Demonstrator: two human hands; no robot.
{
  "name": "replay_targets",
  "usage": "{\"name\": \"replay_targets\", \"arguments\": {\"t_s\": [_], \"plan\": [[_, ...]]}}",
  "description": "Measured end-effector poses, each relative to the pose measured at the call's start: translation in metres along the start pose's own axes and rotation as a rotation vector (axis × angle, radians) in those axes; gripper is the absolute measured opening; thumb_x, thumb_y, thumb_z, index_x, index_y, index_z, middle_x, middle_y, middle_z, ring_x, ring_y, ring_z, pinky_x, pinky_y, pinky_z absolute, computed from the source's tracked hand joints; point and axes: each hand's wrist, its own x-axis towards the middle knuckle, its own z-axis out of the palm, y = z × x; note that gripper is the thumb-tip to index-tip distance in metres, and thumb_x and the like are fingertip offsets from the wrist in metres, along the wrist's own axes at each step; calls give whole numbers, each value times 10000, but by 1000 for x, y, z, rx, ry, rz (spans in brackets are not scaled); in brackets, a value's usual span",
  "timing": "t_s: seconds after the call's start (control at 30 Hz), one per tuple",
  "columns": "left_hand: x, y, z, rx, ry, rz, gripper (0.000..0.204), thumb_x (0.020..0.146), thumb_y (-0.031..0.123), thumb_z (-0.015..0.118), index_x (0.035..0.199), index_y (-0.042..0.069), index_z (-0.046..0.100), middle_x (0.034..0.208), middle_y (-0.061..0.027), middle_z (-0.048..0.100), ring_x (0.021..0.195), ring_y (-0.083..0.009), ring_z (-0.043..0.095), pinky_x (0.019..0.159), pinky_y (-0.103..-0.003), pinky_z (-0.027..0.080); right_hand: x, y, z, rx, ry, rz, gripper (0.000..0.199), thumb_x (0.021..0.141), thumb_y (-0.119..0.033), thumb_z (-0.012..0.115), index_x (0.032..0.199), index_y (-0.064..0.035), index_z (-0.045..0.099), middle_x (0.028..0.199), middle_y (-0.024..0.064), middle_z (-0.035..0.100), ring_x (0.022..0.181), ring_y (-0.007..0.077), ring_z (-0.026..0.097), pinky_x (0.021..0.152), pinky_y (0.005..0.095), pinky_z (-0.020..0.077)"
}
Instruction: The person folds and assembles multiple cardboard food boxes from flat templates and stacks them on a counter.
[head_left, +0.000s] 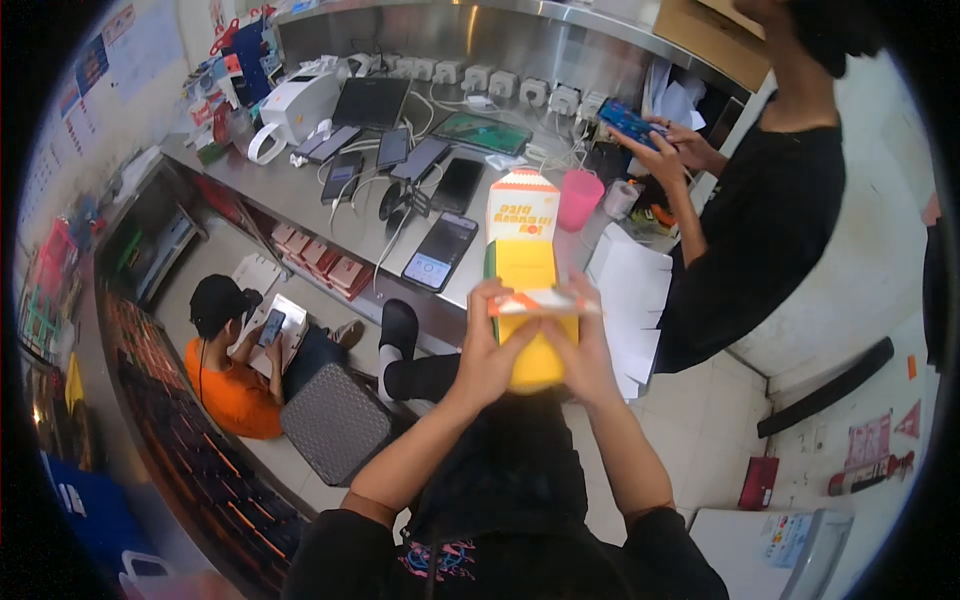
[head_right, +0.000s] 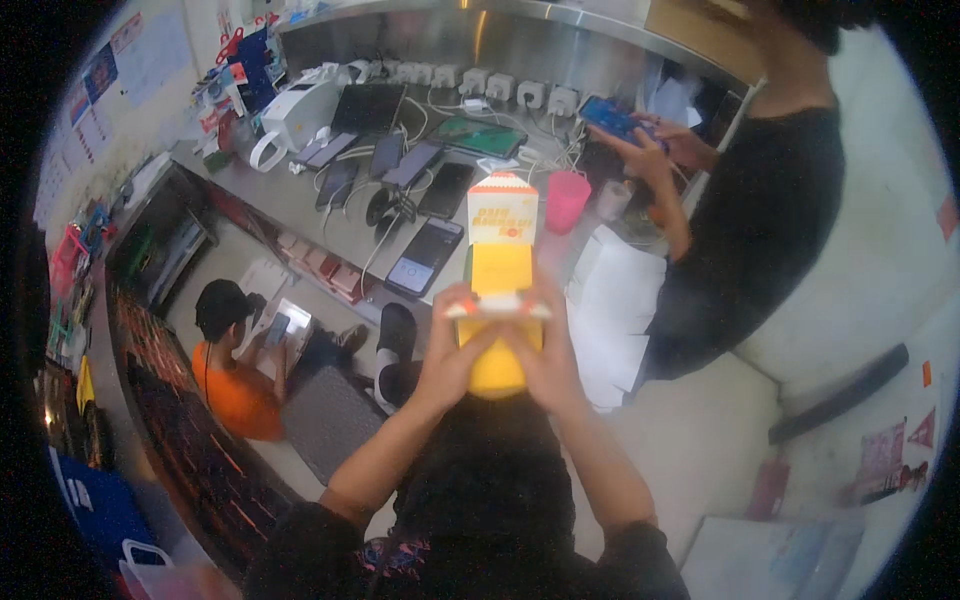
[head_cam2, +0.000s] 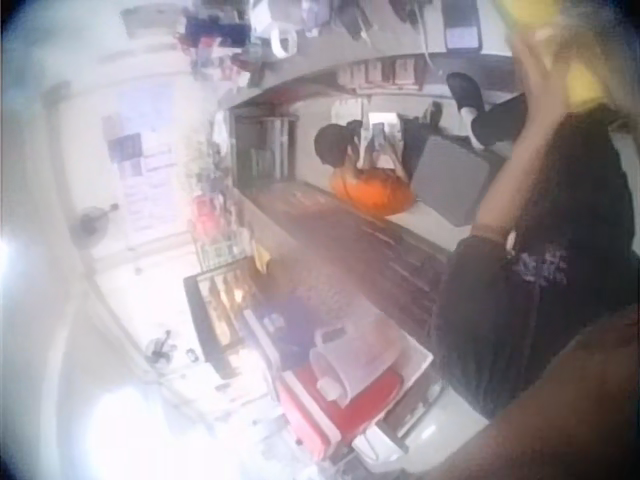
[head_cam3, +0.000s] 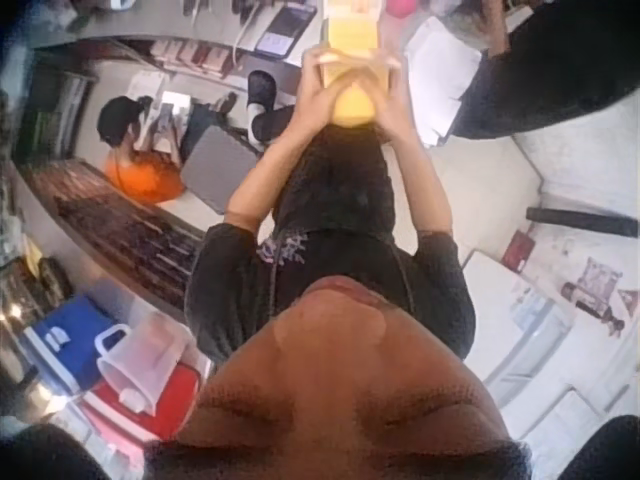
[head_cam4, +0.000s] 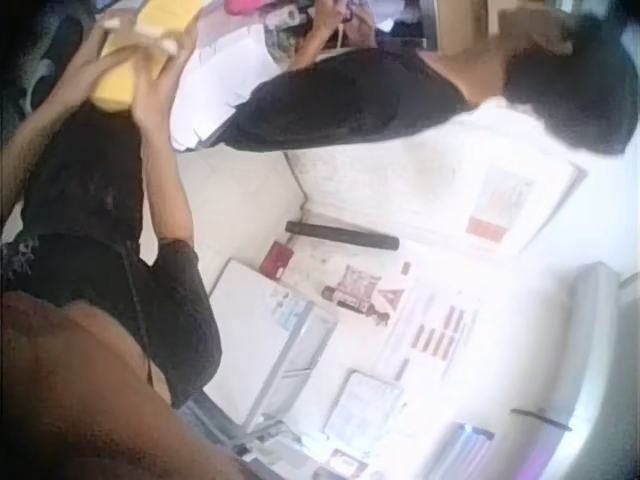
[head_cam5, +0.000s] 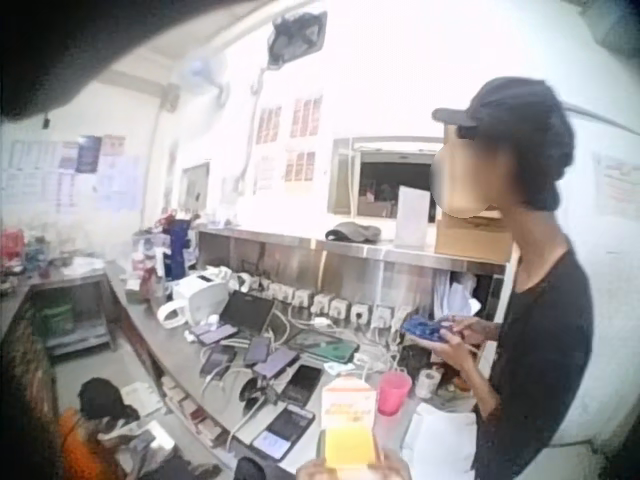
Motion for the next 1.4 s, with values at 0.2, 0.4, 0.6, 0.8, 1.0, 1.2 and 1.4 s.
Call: {"name": "replay_targets", "arguments": {"t_s": [0.2, 0.4, 0.6, 0.8, 1.0, 1.2, 1.4], "plan": [[120, -35, -3, 351, 68, -36, 600, 964, 400, 627, 1366, 13, 409, 1516, -254, 285, 1446, -420, 275, 1204, -539, 134, 88, 100, 17, 376, 7, 333, 526, 948, -148, 646, 1407, -30, 417, 1378, 166, 496, 1287, 302, 507, 1087, 398, 391], [142, -126, -22, 228, -117, -368, 700, 941, 360, 669, 1422, -62, 386, 1462, -289, 400, 1390, -394, 402, 1142, -430, 347, 86, 157, 41, 47, -224, 605, 545, 939, -181, 687, 1386, -3, 432, 1373, 190, 511, 1286, 296, 516, 1069, 404, 428], [131, -123, 3, 311, -84, -338, 719, 926, 406, 680, 1354, -98, 398, 1405, -329, 406, 1378, -434, 376, 1149, -443, 326, 67, 185, 38, -350, 29, 338, 638, 891, -236, 726, 1395, 7, 421, 1334, 237, 530, 1283, 398, 510, 1097, 453, 399], [136, -160, -23, 227, 28, -236, 770, 893, 312, 736, 1396, -79, 304, 1399, -319, 394, 1367, -416, 375, 1153, -451, 316, 34, 48, -31, -441, -462, 244, 845, 831, -416, 776, 1459, 30, 428, 1475, 312, 442, 1399, 442, 409, 1163, 472, 335], [144, -149, -7, 235, 27, -203, 977, 861, 279, 765, 1513, -65, 124, 1473, -355, 316, 1405, -456, 340, 1168, -467, 311, -60, 68, -108, -860, -883, 62, 790, 903, -608, 631, 1508, -127, 465, 1576, 227, 379, 1441, 404, 372, 1179, 477, 315], [128, -111, -9, 393, 147, -178, 926, 855, 293, 769, 1505, -80, 224, 1442, -343, 395, 1377, -466, 389, 1164, -475, 326, -43, 82, -123, -536, -791, 19, 416, 963, -396, 633, 1209, -73, 722, 1346, 176, 640, 1268, 372, 571, 1084, 438, 424], [70, -44, 22, 627, 408, 572, 567, 893, 178, 703, 1347, -51, 453, 1324, -277, 500, 1215, -445, 494, 1030, -550, 381, -18, 59, -126, -641, -451, 289, 313, 1000, -273, 543, 929, -6, 692, 806, 256, 650, 766, 439, 646, 724, 468, 507]]}}
